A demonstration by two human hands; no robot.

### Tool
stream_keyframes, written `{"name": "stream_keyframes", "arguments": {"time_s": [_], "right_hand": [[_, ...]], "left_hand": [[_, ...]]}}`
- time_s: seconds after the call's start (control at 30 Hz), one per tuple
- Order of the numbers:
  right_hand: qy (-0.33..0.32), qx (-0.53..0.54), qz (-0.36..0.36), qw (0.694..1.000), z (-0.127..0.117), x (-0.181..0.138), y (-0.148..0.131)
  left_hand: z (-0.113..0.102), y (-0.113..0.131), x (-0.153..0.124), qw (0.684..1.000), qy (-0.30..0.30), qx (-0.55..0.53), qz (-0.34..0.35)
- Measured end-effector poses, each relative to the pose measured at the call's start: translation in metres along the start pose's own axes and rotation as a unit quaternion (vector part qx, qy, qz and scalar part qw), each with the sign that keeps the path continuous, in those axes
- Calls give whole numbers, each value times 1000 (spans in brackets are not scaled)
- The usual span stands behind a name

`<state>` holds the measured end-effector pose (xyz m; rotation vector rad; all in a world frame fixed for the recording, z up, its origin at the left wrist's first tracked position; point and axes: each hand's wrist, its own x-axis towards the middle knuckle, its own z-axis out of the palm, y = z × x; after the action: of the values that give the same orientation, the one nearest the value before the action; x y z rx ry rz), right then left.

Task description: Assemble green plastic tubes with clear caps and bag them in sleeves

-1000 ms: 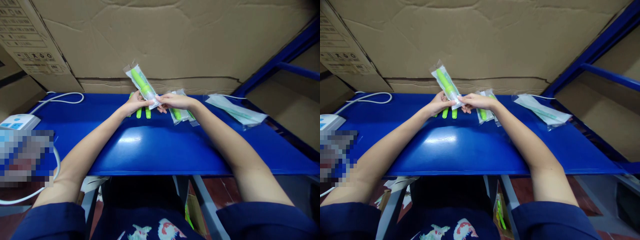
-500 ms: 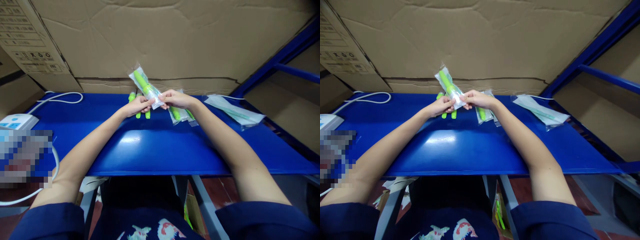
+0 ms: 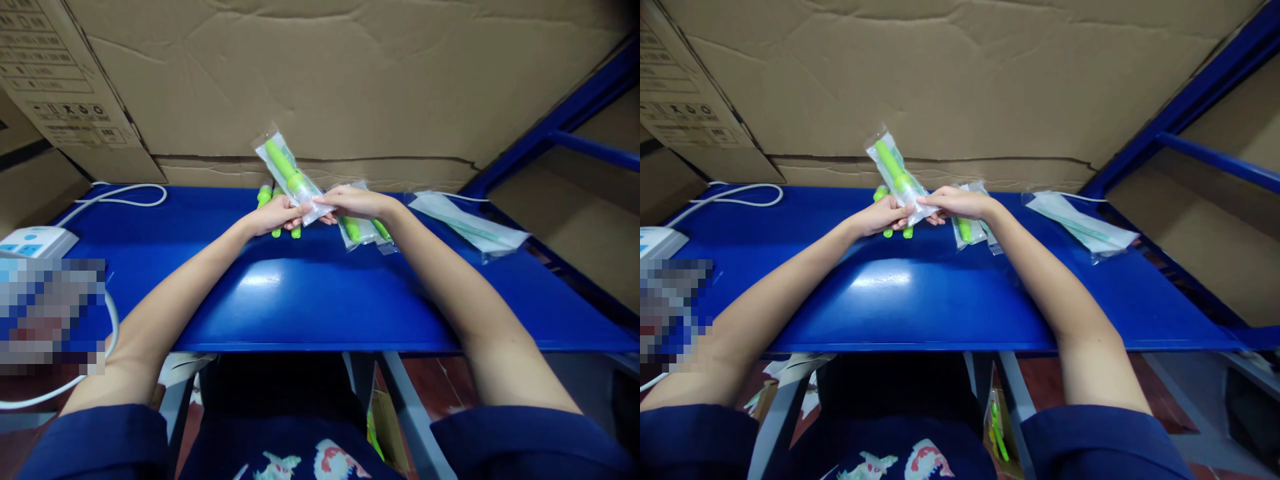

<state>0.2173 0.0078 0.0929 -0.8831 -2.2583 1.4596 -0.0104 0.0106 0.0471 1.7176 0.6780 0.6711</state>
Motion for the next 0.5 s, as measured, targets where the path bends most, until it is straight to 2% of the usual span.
{"name": "stream_keyframes", "arguments": {"time_s": [0.23, 0.5], "right_hand": [[-14, -17, -11, 1000, -1, 3, 6], [-4, -29, -41, 999, -2, 3, 5]], "left_hand": [[-1, -1, 1, 998, -13, -60, 24], [5, 4, 0, 997, 9, -74, 2]]}}
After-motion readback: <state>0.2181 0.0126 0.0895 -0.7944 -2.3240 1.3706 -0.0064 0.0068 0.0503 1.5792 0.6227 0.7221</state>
